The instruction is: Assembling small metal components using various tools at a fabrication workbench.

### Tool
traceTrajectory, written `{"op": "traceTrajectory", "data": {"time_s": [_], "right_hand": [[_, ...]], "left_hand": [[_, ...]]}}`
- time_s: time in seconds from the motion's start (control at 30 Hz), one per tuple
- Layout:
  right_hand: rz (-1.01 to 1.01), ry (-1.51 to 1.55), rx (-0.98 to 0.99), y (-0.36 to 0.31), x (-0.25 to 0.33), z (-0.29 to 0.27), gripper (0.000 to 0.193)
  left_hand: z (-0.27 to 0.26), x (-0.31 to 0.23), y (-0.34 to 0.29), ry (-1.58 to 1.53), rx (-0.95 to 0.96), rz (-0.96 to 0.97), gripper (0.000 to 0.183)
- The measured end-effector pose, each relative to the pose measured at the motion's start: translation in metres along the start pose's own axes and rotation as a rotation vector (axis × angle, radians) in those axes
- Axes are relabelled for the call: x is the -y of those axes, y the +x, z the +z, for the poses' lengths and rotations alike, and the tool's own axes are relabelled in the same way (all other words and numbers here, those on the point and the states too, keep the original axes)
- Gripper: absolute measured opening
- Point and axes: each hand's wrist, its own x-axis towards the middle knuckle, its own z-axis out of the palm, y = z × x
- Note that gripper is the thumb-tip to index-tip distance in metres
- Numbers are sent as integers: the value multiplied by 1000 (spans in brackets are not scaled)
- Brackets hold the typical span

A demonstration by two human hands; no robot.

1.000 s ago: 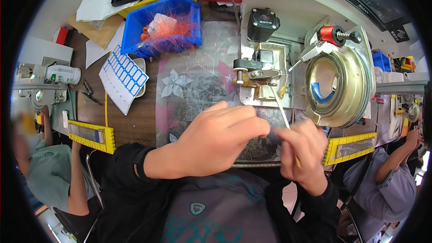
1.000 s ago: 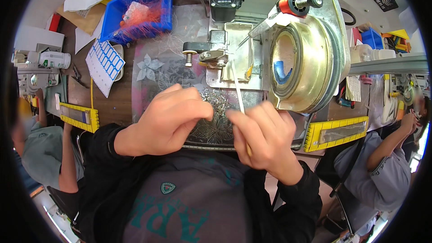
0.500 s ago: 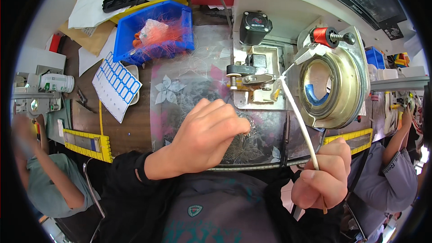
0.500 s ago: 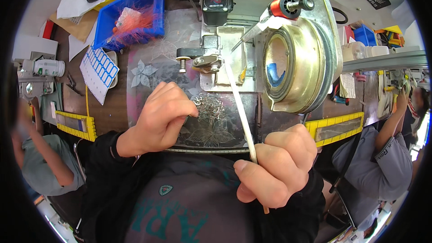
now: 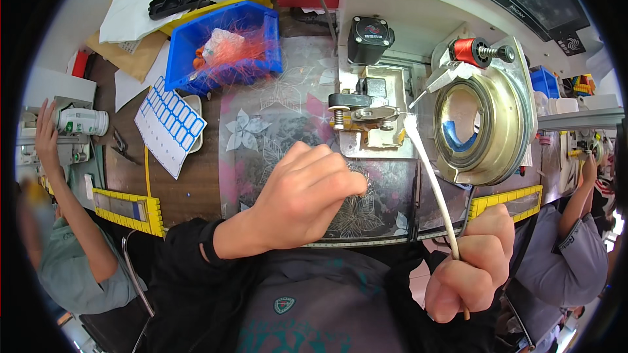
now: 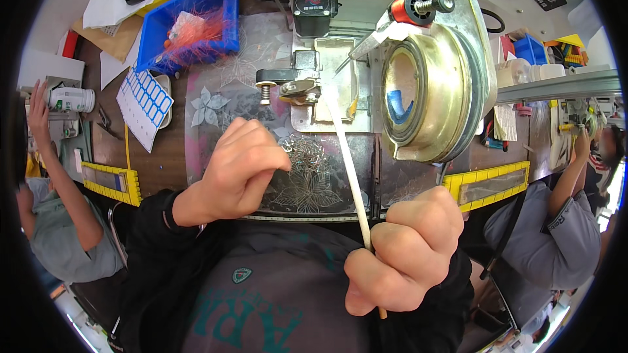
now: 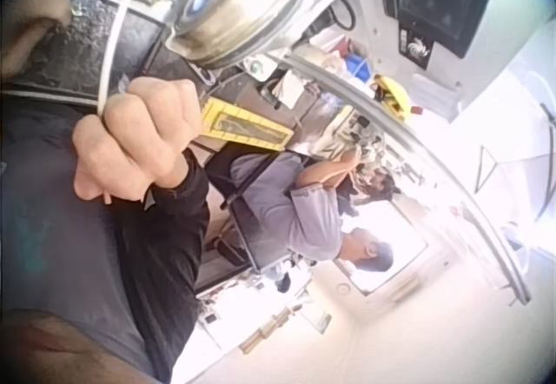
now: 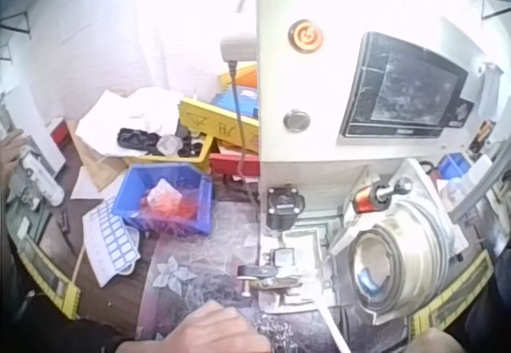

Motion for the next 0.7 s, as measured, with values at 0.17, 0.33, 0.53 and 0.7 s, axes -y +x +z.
{"op": "traceTrajectory", "data": {"time_s": [0.17,0.33,0.53,0.7], "right_hand": [[18,-29,52,8,-6,10,47],[-9,-57,170,8,-5,-1,50],[3,-75,135,8,2,-2,47],[-14,-132,186,14,-1,8,45]], "left_hand": [[0,0,0,2,0,7,24],[-1,1,2,8,-6,22,22],[0,3,2,12,6,28,20],[3,5,1,3,-1,34,21]]}}
